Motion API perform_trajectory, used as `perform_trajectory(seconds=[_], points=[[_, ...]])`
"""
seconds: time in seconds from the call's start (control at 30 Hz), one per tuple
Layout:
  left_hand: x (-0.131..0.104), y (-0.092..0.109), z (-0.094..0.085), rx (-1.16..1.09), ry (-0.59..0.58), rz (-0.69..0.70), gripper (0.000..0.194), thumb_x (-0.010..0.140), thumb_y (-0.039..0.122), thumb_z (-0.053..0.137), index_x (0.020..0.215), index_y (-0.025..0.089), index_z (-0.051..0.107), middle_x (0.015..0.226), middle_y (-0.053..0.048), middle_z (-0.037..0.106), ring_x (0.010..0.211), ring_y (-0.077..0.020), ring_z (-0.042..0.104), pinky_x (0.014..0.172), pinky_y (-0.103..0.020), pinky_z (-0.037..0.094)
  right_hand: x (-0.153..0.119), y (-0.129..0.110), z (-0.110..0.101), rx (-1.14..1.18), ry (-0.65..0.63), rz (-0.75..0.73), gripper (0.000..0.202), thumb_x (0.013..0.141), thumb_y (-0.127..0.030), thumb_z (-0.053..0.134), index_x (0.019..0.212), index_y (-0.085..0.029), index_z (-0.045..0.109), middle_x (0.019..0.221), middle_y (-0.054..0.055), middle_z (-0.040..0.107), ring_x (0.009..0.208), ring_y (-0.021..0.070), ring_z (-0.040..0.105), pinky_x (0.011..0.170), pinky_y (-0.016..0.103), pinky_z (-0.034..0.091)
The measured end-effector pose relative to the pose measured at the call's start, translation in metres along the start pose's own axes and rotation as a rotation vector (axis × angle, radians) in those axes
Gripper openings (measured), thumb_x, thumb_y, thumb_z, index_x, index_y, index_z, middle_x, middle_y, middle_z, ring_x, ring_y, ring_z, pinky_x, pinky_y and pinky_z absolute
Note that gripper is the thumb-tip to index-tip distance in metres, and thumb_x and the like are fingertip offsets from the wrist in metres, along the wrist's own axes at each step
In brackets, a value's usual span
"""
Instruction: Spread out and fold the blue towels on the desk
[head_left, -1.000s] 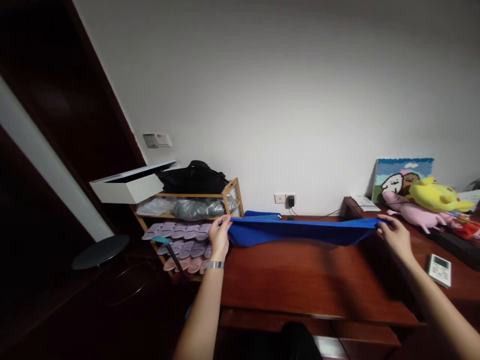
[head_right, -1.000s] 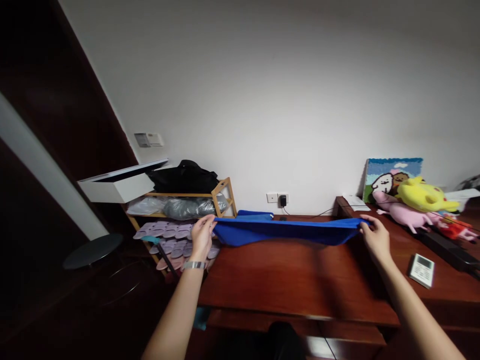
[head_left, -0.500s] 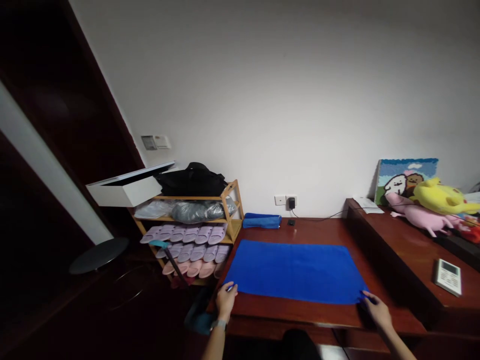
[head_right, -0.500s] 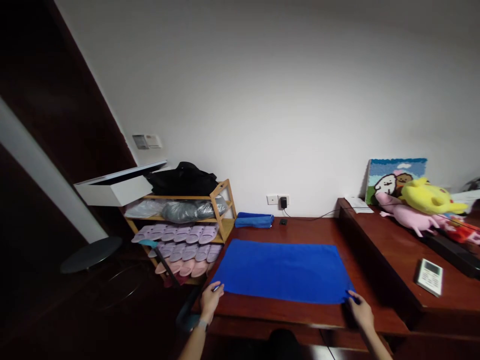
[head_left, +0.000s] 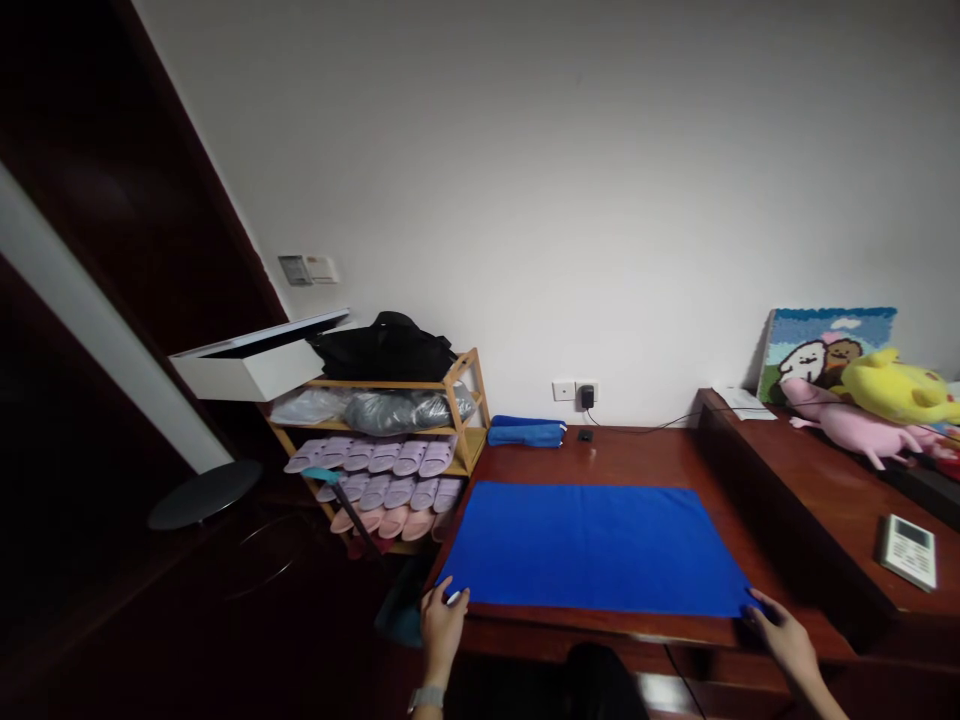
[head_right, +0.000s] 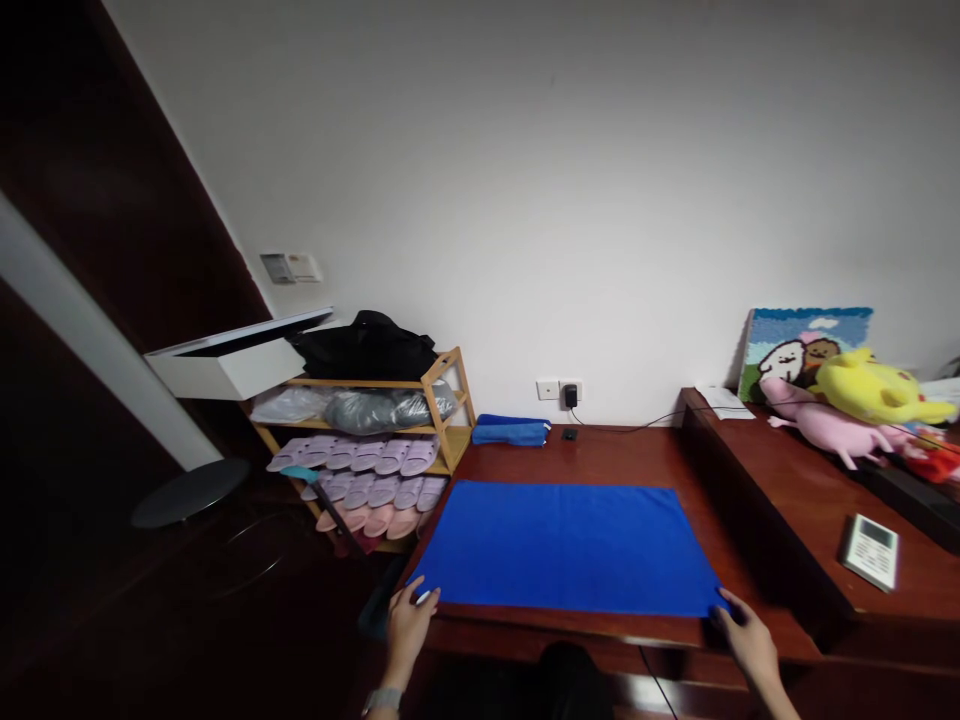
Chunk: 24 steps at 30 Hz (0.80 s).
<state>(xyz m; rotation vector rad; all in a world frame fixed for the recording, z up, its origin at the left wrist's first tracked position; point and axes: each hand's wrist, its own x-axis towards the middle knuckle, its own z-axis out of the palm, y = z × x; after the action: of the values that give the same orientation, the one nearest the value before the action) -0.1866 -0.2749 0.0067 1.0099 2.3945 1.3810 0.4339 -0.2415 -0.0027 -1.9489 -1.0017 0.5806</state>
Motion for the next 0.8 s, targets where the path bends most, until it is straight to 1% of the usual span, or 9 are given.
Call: perform_trajectory(seconds=[0.07, 0.13, 0.23, 0.33, 0.47, 0.57, 0.67, 0.73, 0.8], points=[[0.000, -0.003, -0.003, -0.007, -0.021, 0.008, 0.041, 0.066, 0.043, 0.074, 0.099, 0.020, 0.076, 0.107, -0.009, 0.068, 0.085, -0.0330, 0.075, 0.076, -0.045, 0.063, -0.005, 0.000, -0.004, 0.036, -0.067, 0.033, 0.046, 0.046, -0.064, 0.061, 0.074, -0.031, 0.075, 0.080, 0.011, 0.079, 0.087, 0.0420, 0.075, 0.077, 0.049, 0.059], [0.000, -0.007, -0.005, -0.022, -0.060, 0.014, 0.041, 0.066, 0.043, 0.074, 0.100, 0.020, 0.076, 0.108, -0.010, 0.067, 0.090, -0.0345, 0.074, 0.078, -0.046, 0.062, -0.009, 0.000, -0.008, 0.041, -0.089, 0.051, 0.045, 0.045, -0.064, 0.062, 0.074, -0.032, 0.074, 0.082, 0.011, 0.079, 0.092, 0.0447, 0.074, 0.082, 0.053, 0.058], [0.001, -0.013, -0.006, -0.030, -0.098, 0.017, 0.043, 0.067, 0.043, 0.073, 0.102, 0.019, 0.075, 0.109, -0.011, 0.066, 0.093, -0.0346, 0.073, 0.081, -0.046, 0.062, -0.013, 0.001, -0.011, 0.035, -0.093, 0.054, 0.041, 0.045, -0.062, 0.062, 0.073, -0.033, 0.073, 0.083, 0.011, 0.079, 0.096, 0.0457, 0.073, 0.082, 0.053, 0.057], [0.000, -0.021, -0.005, -0.024, -0.112, 0.046, 0.045, 0.068, 0.045, 0.072, 0.104, 0.018, 0.074, 0.112, -0.011, 0.065, 0.095, -0.0341, 0.073, 0.083, -0.046, 0.061, -0.013, 0.010, -0.012, 0.008, -0.097, 0.028, 0.039, 0.047, -0.061, 0.061, 0.073, -0.033, 0.073, 0.084, 0.011, 0.078, 0.096, 0.0441, 0.073, 0.080, 0.050, 0.058], [0.000, -0.032, -0.010, 0.052, -0.117, 0.154, 0.050, 0.072, 0.051, 0.068, 0.108, 0.017, 0.072, 0.113, -0.013, 0.064, 0.101, -0.0350, 0.070, 0.091, -0.050, 0.059, -0.009, 0.038, -0.013, -0.117, -0.125, -0.114, 0.044, 0.057, -0.062, 0.056, 0.080, -0.029, 0.075, 0.086, 0.013, 0.077, 0.095, 0.0416, 0.073, 0.084, 0.052, 0.057], [0.004, -0.034, -0.018, 0.194, -0.046, 0.237, 0.049, 0.084, 0.051, 0.057, 0.114, 0.016, 0.071, 0.121, -0.016, 0.060, 0.105, -0.0343, 0.068, 0.094, -0.051, 0.057, -0.008, 0.055, -0.008, -0.307, -0.048, -0.237, 0.052, 0.068, -0.064, 0.051, 0.091, -0.025, 0.077, 0.095, 0.018, 0.075, 0.094, 0.0429, 0.071, 0.086, 0.058, 0.055], [0.018, -0.019, -0.018, 0.329, 0.048, 0.336, 0.042, 0.094, 0.043, 0.046, 0.115, 0.017, 0.071, 0.126, -0.017, 0.058, 0.111, -0.0323, 0.066, 0.098, -0.048, 0.055, -0.006, 0.050, 0.010, -0.445, 0.041, -0.403, 0.059, 0.078, -0.064, 0.042, 0.102, -0.023, 0.076, 0.112, 0.021, 0.071, 0.096, 0.0420, 0.071, 0.090, 0.060, 0.054], [0.034, 0.001, -0.008, 0.386, -0.008, 0.445, 0.037, 0.097, 0.035, 0.043, 0.115, 0.019, 0.071, 0.126, -0.015, 0.061, 0.113, -0.0290, 0.066, 0.100, -0.043, 0.054, -0.002, 0.032, 0.030, -0.453, 0.014, -0.560, 0.062, 0.086, -0.062, 0.036, 0.109, -0.019, 0.075, 0.122, 0.021, 0.069, 0.104, 0.0389, 0.070, 0.099, 0.057, 0.052], [0.052, 0.024, 0.012, 0.435, -0.131, 0.567, 0.037, 0.099, 0.029, 0.040, 0.118, 0.021, 0.070, 0.128, -0.012, 0.064, 0.115, -0.0255, 0.066, 0.102, -0.039, 0.053, 0.003, 0.011, 0.054, -0.451, -0.062, -0.700, 0.065, 0.090, -0.059, 0.033, 0.117, -0.016, 0.073, 0.131, 0.020, 0.066, 0.119, 0.0357, 0.065, 0.109, 0.052, 0.047]])
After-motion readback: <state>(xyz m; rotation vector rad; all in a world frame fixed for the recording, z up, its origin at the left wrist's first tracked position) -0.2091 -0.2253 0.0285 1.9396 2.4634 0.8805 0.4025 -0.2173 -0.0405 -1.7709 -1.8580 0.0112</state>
